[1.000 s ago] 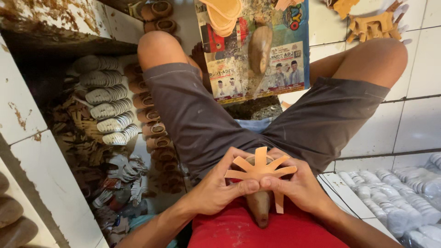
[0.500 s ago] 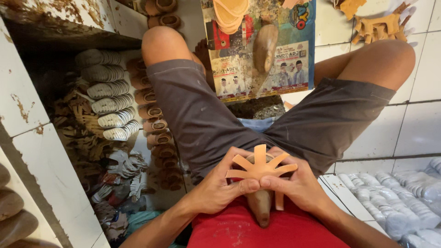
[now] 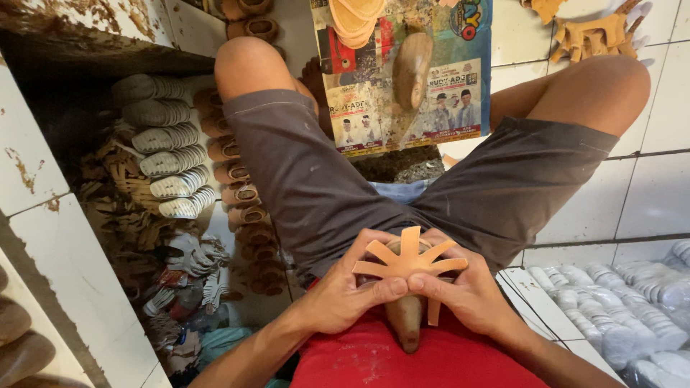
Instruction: The person assembles a pair of wooden sandals by hand. They pick up a wooden sole and a star-shaped upper piece, then press the upper onto the sole to form a complete sandal. The person repeats this process for a second sandal.
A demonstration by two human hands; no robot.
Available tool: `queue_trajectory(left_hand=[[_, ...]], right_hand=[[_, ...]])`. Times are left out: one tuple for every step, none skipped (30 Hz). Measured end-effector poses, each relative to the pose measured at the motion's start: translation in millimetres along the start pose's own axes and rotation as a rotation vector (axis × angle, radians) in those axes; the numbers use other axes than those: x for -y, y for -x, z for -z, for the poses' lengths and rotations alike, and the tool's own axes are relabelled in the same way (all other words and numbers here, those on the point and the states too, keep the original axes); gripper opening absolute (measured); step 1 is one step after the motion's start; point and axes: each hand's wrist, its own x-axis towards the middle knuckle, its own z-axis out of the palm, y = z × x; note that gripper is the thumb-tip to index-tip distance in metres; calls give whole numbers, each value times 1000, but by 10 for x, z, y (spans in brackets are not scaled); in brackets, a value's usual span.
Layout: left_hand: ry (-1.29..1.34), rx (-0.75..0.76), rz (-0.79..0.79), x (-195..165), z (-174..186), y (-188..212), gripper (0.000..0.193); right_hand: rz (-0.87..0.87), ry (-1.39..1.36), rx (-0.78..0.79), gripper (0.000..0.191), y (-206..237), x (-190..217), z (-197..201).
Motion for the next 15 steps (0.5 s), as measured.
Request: queue_trajectory(left_hand=[[-52,-10,-11,-1,-5,5,53],[-28,9,-36,-1,-12,8,55],[-6,26,-63,-3,-16,10,56],[13,45,-94,-4,-17,5,58],[58,32,-40,-6,-17,1,58],[106,18,17,-5,-20,-3,59],[152,7,72,-6,-19,-7,60],[125,17,44,-5,-17,-9,59],[101,25,20,-3,-13,-7,59],[78,31,-2,-1,-11,-2,58],[69,29,-1,4,-9,6,57],[58,23,-3,9,-4,11,56],[43,16,-9,15,2,17,55],[19,11,-20,23,7,21,55],[-2,7,-27,31,12,23,54]], right_hand=[[-36,-5,-17,43,-1,-10,1],[0,18,-7,41,-2,-16,5],[38,39,4,39,-5,-18,8],[81,63,15,37,-12,-16,14],[81,69,21,36,-20,-10,18],[78,75,28,34,-28,-1,24],[77,80,33,33,-41,10,27],[75,53,46,35,-52,23,33],[70,24,60,36,-59,35,34],[61,-7,75,38,-65,42,29],[86,-12,94,36,-71,46,23],[114,-15,117,34,-82,45,16],[147,-17,142,32,-91,40,10],[115,-39,129,32,-97,31,4],[77,-62,114,31,-99,18,-1]])
